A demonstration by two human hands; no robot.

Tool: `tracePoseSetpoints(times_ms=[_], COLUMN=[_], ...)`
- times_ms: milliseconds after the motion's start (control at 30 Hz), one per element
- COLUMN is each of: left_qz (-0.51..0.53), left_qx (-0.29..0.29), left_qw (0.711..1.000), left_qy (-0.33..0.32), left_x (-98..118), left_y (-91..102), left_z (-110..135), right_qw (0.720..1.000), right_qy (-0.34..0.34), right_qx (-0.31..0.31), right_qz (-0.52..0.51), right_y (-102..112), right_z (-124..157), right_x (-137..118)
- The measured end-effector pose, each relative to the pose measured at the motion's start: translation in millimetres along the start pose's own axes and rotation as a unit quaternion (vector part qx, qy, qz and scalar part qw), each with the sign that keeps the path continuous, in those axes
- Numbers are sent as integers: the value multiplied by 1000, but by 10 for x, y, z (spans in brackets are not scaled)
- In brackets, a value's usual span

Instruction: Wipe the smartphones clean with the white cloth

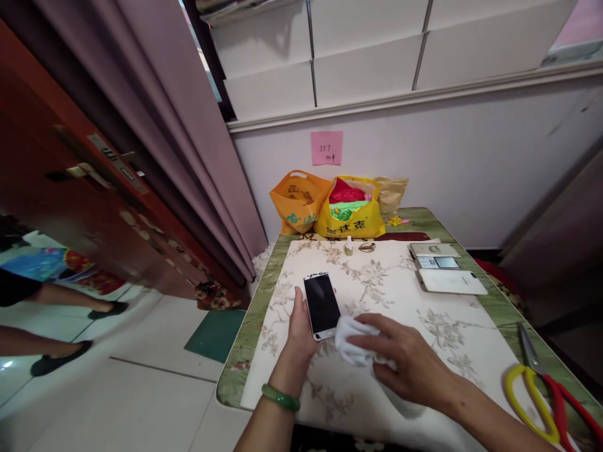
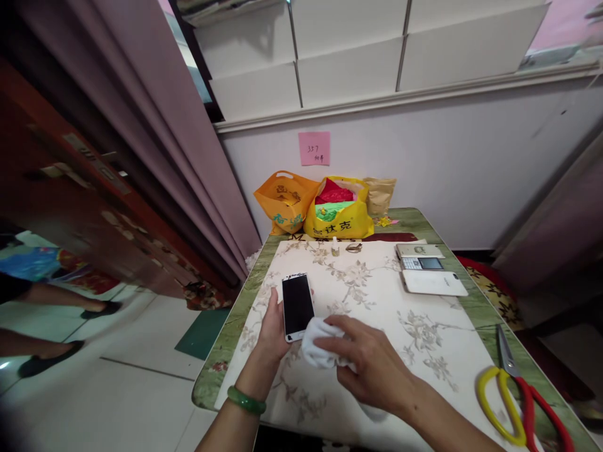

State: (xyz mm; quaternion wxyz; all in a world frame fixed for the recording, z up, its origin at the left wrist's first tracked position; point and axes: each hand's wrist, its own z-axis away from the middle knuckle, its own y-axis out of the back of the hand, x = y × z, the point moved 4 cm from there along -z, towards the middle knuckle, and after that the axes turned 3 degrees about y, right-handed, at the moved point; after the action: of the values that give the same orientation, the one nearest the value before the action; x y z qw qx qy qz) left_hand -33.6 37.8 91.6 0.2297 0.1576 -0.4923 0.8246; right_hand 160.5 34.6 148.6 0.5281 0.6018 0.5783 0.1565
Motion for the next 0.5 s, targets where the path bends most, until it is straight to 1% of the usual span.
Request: tracePoseSetpoints(times_ms=[67, 133, 200, 267, 333, 400, 500], left_qz=[-26, -53, -75, -90, -104, -117, -128], left_qx=[19, 49, 57, 41, 14, -11, -45], left_qw=[999, 997, 995, 995, 994, 993, 991], left_qy=[-21, -41, -26, 10, 22, 17, 23], left_x=[-25, -40, -64, -95, -111, -123, -163], left_y=[-8, -9, -15, -26, -37, -45, -72], left_z=[19, 48, 81, 115, 149, 180, 214], right_qw=[1000, 999, 997, 994, 993, 991, 982], right_qy=[8, 33, 64, 88, 92, 78, 22], right_qx=[20, 37, 52, 63, 77, 107, 177], right_qz=[-2, -2, 5, 11, 17, 32, 68], right_y=[101, 135, 114, 62, 18, 15, 56], right_z=[-39, -63, -71, -84, -123, -195, -324], right_x=[11, -34, -92, -107, -39, 100, 335])
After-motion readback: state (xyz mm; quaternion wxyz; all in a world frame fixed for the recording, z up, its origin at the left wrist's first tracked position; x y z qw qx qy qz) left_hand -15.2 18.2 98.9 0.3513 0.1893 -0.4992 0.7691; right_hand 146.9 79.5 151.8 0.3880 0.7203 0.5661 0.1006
